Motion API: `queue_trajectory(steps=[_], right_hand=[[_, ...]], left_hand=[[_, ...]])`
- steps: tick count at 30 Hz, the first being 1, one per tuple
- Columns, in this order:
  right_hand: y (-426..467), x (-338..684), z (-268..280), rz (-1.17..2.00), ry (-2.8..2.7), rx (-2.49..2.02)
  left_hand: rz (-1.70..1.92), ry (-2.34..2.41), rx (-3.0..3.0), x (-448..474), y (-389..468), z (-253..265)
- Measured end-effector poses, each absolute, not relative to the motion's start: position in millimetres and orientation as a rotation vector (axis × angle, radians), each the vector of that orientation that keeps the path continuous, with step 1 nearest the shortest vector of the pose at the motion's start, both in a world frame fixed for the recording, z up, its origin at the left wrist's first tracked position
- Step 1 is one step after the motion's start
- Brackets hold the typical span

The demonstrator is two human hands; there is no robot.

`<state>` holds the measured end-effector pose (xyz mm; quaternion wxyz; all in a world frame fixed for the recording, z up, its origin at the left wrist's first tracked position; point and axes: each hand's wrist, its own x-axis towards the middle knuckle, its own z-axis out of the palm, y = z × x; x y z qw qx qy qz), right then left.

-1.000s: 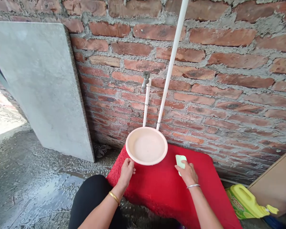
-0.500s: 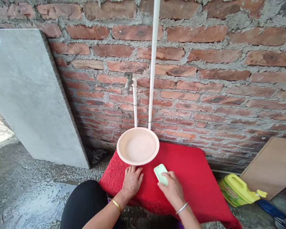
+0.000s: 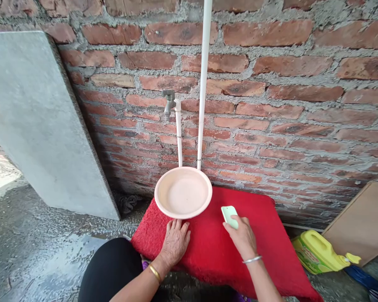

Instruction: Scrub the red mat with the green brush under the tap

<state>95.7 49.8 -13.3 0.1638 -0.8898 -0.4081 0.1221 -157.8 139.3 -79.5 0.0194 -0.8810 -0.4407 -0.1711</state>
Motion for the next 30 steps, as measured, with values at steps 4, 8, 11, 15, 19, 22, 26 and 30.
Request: queue_trajectory(steps=[4,8,11,15,19,22,26,30], right_hand=[[101,56,-11,0.385,-1.187,-2.507],[130,34,-17,0.363,-1.208,-2.494],[132,41,-19,0.349,-1.239,-2.505],[130,73,-15,0.353,-1.212,-2.564],[144,90,-14,0.304,-1.191,-2.567],[155,89,-20,0.295,-1.318,-2.475],[151,112,-25,0.269,-1.382,-2.455],[116,178,-19,0.206,-1.236,-2.600]], left_hand=[[-0.573,-1.363,-2.737,-159,139,-80],[-0.613,-1.361,-2.737,-159,138,-80],[-0.619,-1.366,-2.736,-158,137,-80],[-0.629,-1.364,-2.750,-158,137,-78],[-0.635,-1.362,-2.750,-158,137,-80],[-0.657,-1.352,-2.742,-160,138,-84],[-0.651,-1.332,-2.738,-164,140,-87],[-0.639,-1.309,-2.742,-165,141,-88]])
